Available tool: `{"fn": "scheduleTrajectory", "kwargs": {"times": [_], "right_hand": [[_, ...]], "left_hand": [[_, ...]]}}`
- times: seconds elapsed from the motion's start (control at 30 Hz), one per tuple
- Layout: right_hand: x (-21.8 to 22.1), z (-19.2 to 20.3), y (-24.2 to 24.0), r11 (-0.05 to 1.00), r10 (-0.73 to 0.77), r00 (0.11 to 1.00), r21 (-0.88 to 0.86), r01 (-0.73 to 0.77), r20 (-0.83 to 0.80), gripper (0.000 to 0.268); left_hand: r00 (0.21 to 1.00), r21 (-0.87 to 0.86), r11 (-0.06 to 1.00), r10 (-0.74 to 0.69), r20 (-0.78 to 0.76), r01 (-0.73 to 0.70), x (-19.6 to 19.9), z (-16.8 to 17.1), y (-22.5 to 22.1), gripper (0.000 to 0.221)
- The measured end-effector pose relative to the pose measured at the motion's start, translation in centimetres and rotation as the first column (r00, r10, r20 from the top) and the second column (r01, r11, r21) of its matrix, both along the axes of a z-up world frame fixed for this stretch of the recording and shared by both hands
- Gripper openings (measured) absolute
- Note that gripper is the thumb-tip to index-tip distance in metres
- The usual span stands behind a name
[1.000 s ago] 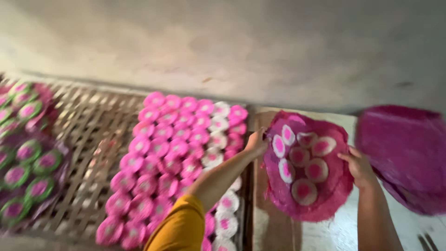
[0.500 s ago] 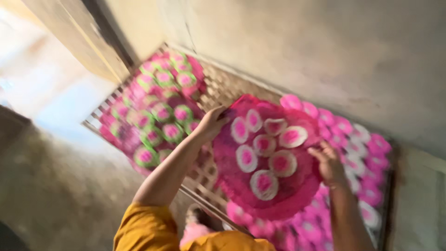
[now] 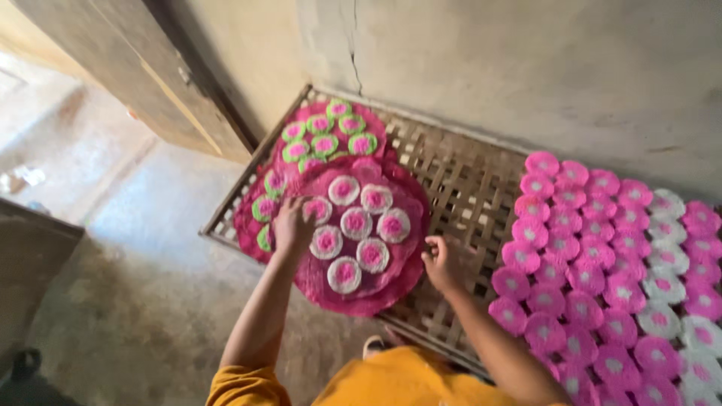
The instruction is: The person is arranging pink and green circular disks onto a mesh rack by hand, placing them one by one to form rows.
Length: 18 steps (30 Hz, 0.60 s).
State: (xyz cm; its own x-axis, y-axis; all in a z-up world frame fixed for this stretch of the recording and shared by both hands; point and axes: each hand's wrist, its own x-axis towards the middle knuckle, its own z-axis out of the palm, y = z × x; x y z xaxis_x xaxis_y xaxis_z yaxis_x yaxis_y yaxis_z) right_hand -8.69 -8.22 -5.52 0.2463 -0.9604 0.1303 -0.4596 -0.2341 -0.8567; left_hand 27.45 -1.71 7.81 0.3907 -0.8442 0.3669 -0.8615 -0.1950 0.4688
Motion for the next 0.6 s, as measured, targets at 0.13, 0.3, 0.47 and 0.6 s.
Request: {"fn": "scheduleTrajectory", "kwargs": {"times": [0.13, 0.3, 0.47, 0.6], "right_hand": [[1.2, 3.6, -0.5, 0.988, 0.080, 0.997, -0.135, -0.079, -0.004, 0.026], [7.6, 7.6, -1.6, 0.976, 0.108, 0.976, -0.168, -0.140, -0.188, 0.033], [12.2, 7.7, -0.1, 0.991, 0.009, 0.865, -0.111, -0.074, -0.501, 0.060], [15.4, 7.0, -1.6, 0.969, -0.200, 0.734, -0.243, 0.049, -0.650, 0.039]], "left_hand": [[0.968, 0.143, 0.977, -0.125, -0.216, 0.158, -5.9, -2.6, 2.2, 0.032], [0.947, 0.084, 0.963, -0.231, -0.221, 0.255, -8.3, -2.9, 0.3, 0.034], [0.916, 0.069, 0.927, -0.350, -0.195, 0.369, -6.0, -5.5, -5.8, 0.038], [0.885, 0.268, 0.844, -0.452, -0.110, 0.464, -3.7, -7.0, -13.3, 0.052]]}}
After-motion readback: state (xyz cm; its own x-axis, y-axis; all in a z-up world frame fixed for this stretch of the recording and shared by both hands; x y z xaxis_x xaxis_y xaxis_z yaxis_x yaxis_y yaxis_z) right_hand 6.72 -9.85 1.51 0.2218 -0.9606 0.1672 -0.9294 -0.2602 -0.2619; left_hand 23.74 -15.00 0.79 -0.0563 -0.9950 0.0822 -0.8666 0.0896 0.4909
